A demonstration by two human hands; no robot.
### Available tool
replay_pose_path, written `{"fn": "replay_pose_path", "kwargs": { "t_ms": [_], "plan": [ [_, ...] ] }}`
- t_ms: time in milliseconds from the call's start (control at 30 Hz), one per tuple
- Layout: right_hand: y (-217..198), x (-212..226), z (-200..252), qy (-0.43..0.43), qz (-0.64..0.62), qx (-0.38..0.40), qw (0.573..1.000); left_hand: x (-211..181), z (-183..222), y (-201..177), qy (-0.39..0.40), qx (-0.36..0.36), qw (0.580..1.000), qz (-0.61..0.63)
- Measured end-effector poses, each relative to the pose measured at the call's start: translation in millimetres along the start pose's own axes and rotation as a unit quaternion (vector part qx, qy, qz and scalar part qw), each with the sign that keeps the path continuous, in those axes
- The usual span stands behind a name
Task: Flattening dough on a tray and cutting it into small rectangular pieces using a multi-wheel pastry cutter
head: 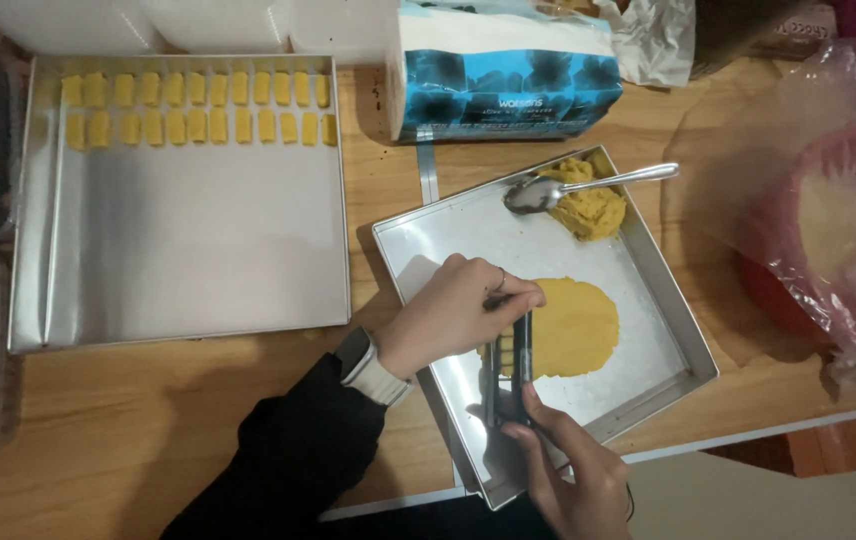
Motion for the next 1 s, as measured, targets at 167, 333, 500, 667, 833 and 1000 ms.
{"fn": "replay_pose_path", "kwargs": {
  "t_ms": [167,333,500,667,833,1000],
  "plan": [
    [0,-1,-2,-0.027,0.008,0.023,0.999,0,-1,2,0.016,-0.004,1.0,-0.007],
    [-18,-4,-14,-0.064,-0.002,0.104,0.993,-15,13,-5,0.122,-0.043,0.99,-0.055],
    [-32,-12,-17,0.011,-0.01,0.003,1.0,-30,34,-28,0.203,-0.122,0.964,-0.121],
    [-20,-53,-18,0.088,-0.019,-0.023,0.996,-27,60,-33,0.269,-0.184,0.91,-0.257],
    [-15,-90,-21,0.071,0.009,0.04,0.997,-1,78,-18,0.229,-0.14,0.897,-0.353],
    [-19,-133,-29,0.079,-0.009,0.126,0.989,11,85,-12,0.219,-0.092,0.906,-0.352]
  ]
}}
Point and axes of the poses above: each hand's wrist, its own z-axis away from the middle knuckle, its own y-axis out of the palm, x = y × z, the point moved 6 cm from there along -z, towards the middle knuckle, and after that the axes turned 4 degrees about z, right-handed, at the moved point
